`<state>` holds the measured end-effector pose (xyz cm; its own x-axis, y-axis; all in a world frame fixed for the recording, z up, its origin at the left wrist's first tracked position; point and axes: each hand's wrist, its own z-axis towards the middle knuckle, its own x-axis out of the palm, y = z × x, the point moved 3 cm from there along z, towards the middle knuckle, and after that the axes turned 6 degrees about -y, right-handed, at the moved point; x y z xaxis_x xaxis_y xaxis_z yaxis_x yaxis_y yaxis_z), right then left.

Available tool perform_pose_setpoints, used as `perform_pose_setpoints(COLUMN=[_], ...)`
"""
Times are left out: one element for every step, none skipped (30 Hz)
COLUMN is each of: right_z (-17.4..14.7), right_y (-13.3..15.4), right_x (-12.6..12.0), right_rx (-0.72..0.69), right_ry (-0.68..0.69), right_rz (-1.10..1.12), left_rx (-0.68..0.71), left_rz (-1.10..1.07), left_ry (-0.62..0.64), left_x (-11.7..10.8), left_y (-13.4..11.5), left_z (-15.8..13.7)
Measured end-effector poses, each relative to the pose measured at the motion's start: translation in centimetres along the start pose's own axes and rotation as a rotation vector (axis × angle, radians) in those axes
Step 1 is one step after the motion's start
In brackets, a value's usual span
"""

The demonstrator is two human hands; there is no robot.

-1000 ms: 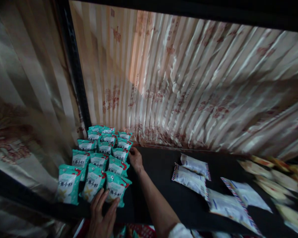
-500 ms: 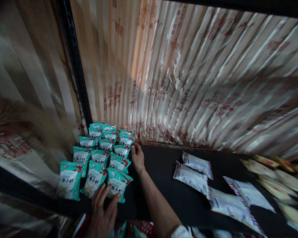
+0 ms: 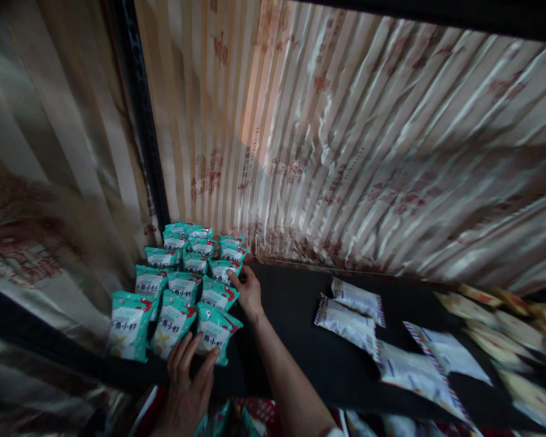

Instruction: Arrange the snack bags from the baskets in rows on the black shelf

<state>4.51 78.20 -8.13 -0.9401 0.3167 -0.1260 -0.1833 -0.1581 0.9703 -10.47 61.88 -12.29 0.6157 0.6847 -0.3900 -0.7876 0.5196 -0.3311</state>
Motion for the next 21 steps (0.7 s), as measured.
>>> perform_pose_setpoints(right_z=[-0.1, -0.2, -0.3, -0.5, -0.7, -1.0, -1.3, -1.7, -2.2, -2.8, -3.4, -4.0, -4.5, -5.0, -5.4, -5.6, -5.7, -5.7, -5.6, -5.4, -5.2], right_y=[-0.4, -0.8, -1.2, -1.4, -1.6, -1.6, -1.4, -1.1, -0.7, -0.3, 0.2, 0.6, 0.9, 1.2, 1.3, 1.4, 1.5, 1.5, 1.6, 1.7, 1.8], right_x=[0.0, 0.1, 0.0, -0.1, -0.3, -0.5, -0.9, -1.3, -1.8, -2.1, -2.4, -2.5, -2.5, -2.4, -2.2, -2.1, -2.0, -1.9, -1.9, -1.9, -2.0], right_rx=[0.009, 0.02, 0.029, 0.034, 0.039, 0.045, 0.047, 0.042, 0.03, 0.011, -0.011, -0.029, -0.034, -0.027, -0.013, 0.001, 0.01, 0.009, -0.005, -0.029, -0.059], right_ry=[-0.006, -0.013, -0.024, -0.037, -0.055, -0.081, -0.116, -0.157, -0.193, -0.209, -0.198, -0.157, -0.092, -0.022, 0.04, 0.082, 0.101, 0.098, 0.079, 0.052, 0.026], right_rz=[-0.001, 0.0, 0.001, -0.001, -0.005, -0.013, -0.024, -0.033, -0.038, -0.039, -0.034, -0.027, -0.021, -0.021, -0.025, -0.034, -0.047, -0.066, -0.088, -0.115, -0.145], left_rx=[0.003, 0.006, 0.005, 0.003, 0.002, 0.002, 0.004, 0.008, 0.014, 0.021, 0.03, 0.035, 0.038, 0.037, 0.038, 0.036, 0.035, 0.036, 0.038, 0.035, 0.031], left_rz=[0.006, 0.013, 0.017, 0.019, 0.021, 0.022, 0.024, 0.026, 0.03, 0.037, 0.041, 0.043, 0.041, 0.038, 0.035, 0.032, 0.032, 0.033, 0.034, 0.034, 0.033], left_ry=[0.01, 0.016, 0.02, 0.017, 0.017, 0.019, 0.023, 0.028, 0.038, 0.049, 0.059, 0.059, 0.053, 0.045, 0.04, 0.035, 0.034, 0.04, 0.05, 0.056, 0.061], left_x=[0.0, -0.1, -0.1, -0.1, -0.2, -0.2, -0.2, -0.2, -0.2, -0.3, -0.3, -0.3, -0.4, -0.4, -0.5, -0.5, -0.6, -0.6, -0.6, -0.6, -0.7], left_y=[0.0, -0.1, -0.1, -0.1, -0.1, -0.1, 0.0, 0.0, 0.0, 0.0, 0.0, 0.0, 0.0, -0.1, -0.1, -0.1, -0.1, -0.1, -0.1, -0.1, -0.1], left_z=[0.1, 0.2, 0.3, 0.3, 0.3, 0.3, 0.2, 0.2, 0.2, 0.2, 0.2, 0.2, 0.2, 0.3, 0.3, 0.3, 0.4, 0.4, 0.4, 0.4, 0.4])
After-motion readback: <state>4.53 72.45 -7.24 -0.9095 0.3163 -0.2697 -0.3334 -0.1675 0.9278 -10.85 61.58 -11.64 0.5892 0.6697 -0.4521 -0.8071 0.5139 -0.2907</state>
